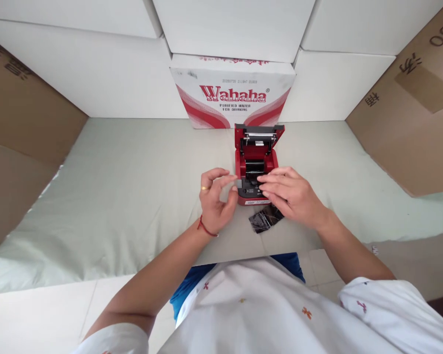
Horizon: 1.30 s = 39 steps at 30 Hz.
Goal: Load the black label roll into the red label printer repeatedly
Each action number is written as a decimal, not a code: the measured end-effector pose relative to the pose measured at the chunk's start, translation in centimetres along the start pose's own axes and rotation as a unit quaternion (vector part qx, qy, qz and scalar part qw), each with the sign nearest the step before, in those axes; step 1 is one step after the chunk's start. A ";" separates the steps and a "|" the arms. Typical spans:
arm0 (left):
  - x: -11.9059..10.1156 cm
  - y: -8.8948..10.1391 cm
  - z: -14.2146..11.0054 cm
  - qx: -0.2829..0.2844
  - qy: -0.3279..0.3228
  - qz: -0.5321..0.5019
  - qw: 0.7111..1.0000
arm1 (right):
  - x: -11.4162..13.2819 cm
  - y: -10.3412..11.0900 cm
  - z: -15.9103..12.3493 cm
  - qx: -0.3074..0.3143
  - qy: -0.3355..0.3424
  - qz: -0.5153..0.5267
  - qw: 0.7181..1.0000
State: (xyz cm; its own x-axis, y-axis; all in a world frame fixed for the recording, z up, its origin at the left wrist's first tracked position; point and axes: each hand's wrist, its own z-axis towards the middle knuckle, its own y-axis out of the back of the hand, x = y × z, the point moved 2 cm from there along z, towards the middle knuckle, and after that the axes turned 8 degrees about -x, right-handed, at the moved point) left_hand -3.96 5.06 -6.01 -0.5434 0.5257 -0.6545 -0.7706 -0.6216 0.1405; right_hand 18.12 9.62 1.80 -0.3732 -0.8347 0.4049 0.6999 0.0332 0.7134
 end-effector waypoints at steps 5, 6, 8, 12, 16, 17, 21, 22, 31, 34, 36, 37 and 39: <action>-2.0 -0.4 -1.2 0.061 -0.192 0.083 0.976 | 0.3 -0.7 -3.1 0.006 0.040 -0.022 0.999; -2.1 -0.6 -1.4 0.069 -0.206 0.090 0.972 | 0.4 -0.9 -3.4 0.001 0.049 -0.028 0.998; -2.2 -0.9 -1.6 0.083 -0.223 0.096 0.967 | 0.8 -1.1 -3.9 -0.012 0.070 -0.030 0.997; -1.6 -1.1 -2.1 0.128 -0.204 0.083 0.967 | 1.8 -0.3 -4.4 -0.018 0.064 0.014 0.998; -0.7 -1.2 -2.8 0.162 -0.162 0.053 0.972 | 0.6 1.5 -3.2 -0.064 -0.099 0.039 0.992; -0.5 -1.2 -2.9 0.162 -0.158 0.047 0.973 | -0.3 1.9 -2.4 -0.095 -0.141 0.023 0.985; -0.4 -1.5 -3.2 0.155 -0.136 0.034 0.978 | -4.5 1.7 2.1 -0.164 -0.154 -0.061 0.972; -0.5 -1.5 -3.2 0.158 -0.129 0.030 0.979 | -5.4 1.3 3.3 -0.158 -0.139 -0.080 0.974; -1.5 -1.5 -2.8 0.121 -0.190 0.055 0.973 | -2.5 2.0 4.3 -0.036 -0.106 -0.148 0.983; -1.8 -1.4 -2.6 0.114 -0.215 0.070 0.967 | -0.9 2.3 3.0 0.076 -0.084 -0.173 0.978; -1.9 -1.4 -2.5 0.110 -0.222 0.077 0.966 | -0.3 2.2 2.8 0.149 -0.059 -0.200 0.966; -2.0 -1.4 -2.5 0.110 -0.224 0.078 0.965 | -0.1 2.1 3.0 0.181 -0.052 -0.220 0.957; -2.2 -1.4 -2.4 0.109 -0.230 0.082 0.963 | 0.3 2.0 3.6 0.231 -0.046 -0.268 0.934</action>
State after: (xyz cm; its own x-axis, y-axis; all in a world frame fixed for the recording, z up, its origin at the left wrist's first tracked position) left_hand -0.88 3.39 -6.52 -0.7148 0.6644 -0.2183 -0.6866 -0.6071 0.4000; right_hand 17.20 11.39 5.41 -0.6599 -0.7498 -0.0484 0.0689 -0.1246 0.9898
